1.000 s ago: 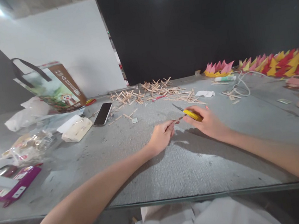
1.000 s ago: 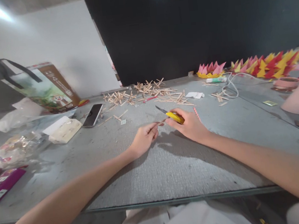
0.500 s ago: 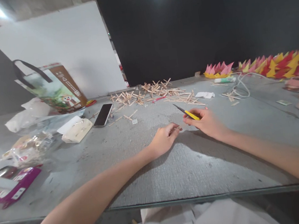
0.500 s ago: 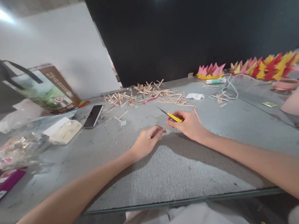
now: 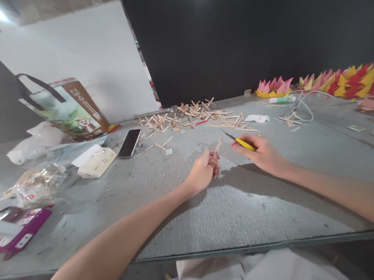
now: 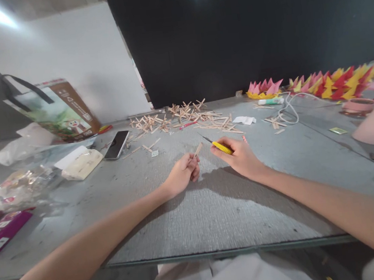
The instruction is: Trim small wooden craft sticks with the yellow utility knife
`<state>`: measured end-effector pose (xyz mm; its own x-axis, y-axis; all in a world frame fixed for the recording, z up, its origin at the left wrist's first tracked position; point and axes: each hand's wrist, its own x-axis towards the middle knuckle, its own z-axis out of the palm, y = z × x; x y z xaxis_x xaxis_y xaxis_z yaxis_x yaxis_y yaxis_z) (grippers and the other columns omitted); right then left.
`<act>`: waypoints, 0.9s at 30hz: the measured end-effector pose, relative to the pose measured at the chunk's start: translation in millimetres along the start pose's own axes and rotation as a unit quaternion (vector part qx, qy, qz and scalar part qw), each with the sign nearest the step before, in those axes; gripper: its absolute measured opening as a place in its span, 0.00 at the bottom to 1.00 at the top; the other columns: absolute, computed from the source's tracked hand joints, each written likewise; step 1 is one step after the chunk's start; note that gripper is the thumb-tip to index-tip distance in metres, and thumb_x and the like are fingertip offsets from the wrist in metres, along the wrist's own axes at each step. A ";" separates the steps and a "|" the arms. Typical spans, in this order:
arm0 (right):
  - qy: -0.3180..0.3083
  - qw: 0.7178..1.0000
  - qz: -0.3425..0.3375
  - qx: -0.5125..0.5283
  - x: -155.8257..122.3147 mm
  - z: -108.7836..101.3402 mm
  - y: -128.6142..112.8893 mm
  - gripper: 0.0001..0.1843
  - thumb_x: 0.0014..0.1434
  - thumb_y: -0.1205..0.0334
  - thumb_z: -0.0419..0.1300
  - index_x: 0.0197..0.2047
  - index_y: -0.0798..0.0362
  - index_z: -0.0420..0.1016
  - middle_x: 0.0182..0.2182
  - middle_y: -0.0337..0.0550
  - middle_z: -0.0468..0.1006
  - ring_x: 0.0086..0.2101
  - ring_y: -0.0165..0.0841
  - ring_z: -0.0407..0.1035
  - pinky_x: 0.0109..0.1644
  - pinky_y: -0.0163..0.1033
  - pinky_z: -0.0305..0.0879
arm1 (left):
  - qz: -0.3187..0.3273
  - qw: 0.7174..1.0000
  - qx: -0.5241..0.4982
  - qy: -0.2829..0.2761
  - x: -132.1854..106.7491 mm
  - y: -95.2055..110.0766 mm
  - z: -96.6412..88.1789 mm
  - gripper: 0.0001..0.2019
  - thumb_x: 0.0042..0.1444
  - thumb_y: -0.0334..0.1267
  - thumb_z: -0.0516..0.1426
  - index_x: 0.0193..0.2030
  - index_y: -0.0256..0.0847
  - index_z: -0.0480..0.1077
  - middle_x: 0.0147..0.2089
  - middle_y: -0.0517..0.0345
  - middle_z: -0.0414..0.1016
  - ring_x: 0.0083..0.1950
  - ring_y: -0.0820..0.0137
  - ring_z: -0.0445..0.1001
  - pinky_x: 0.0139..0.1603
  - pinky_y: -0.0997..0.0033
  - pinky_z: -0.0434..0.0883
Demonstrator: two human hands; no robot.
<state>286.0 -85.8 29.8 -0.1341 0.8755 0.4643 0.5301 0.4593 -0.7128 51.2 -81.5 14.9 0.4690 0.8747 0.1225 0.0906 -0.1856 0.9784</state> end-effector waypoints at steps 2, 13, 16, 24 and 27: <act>-0.007 1.000 -0.007 -0.010 -0.3 -1.5 -0.2 0.27 0.67 0.32 0.58 0.43 0.48 0.81 0.28 0.41 0.78 0.28 0.37 0.68 0.34 0.43 0.62 | 0.008 1.000 0.020 -0.007 -0.1 -0.3 -1.3 0.09 0.72 0.45 0.47 0.43 0.43 0.60 0.24 0.68 0.64 0.24 0.74 0.64 0.30 0.72 0.63; -0.125 0.977 -0.120 -0.128 -3.1 -10.2 1.0 0.24 0.76 0.43 0.50 0.55 0.51 0.78 0.31 0.43 0.83 0.27 0.34 0.71 0.35 0.39 0.65 | -0.003 0.996 -0.083 -0.015 1.6 1.3 -2.7 0.17 0.70 0.54 0.53 0.40 0.42 0.63 0.24 0.68 0.62 0.23 0.76 0.64 0.28 0.73 0.62; -0.130 0.971 -0.140 -0.141 -3.5 -8.4 6.6 0.23 0.77 0.47 0.50 0.63 0.50 0.75 0.42 0.47 0.87 0.35 0.37 0.78 0.41 0.40 0.69 | 0.010 0.991 -0.131 -0.021 0.5 4.3 -1.3 0.16 0.69 0.52 0.55 0.38 0.42 0.62 0.25 0.69 0.57 0.24 0.77 0.62 0.28 0.73 0.63; -0.132 0.961 -0.221 -0.100 -1.6 -4.7 12.5 0.22 0.78 0.56 0.50 0.70 0.47 0.72 0.47 0.48 0.84 0.43 0.38 0.78 0.47 0.42 0.73 | 0.017 0.983 -0.182 -0.034 -2.7 7.8 1.2 0.18 0.67 0.52 0.59 0.38 0.41 0.61 0.28 0.69 0.54 0.25 0.79 0.56 0.27 0.75 0.59; -0.126 0.961 -0.229 -0.096 -1.9 -4.7 11.8 0.23 0.78 0.58 0.50 0.70 0.47 0.73 0.41 0.46 0.82 0.39 0.36 0.76 0.43 0.40 0.72 | 0.017 0.983 -0.180 -0.040 -3.4 8.7 1.4 0.17 0.68 0.51 0.58 0.38 0.41 0.60 0.28 0.69 0.54 0.25 0.79 0.56 0.27 0.75 0.58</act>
<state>296.5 -82.8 23.0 -0.5748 0.6087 0.5469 0.5094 0.7892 -0.3430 51.6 -86.6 22.8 0.5350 0.8303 0.1561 -0.2356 -0.0308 0.9714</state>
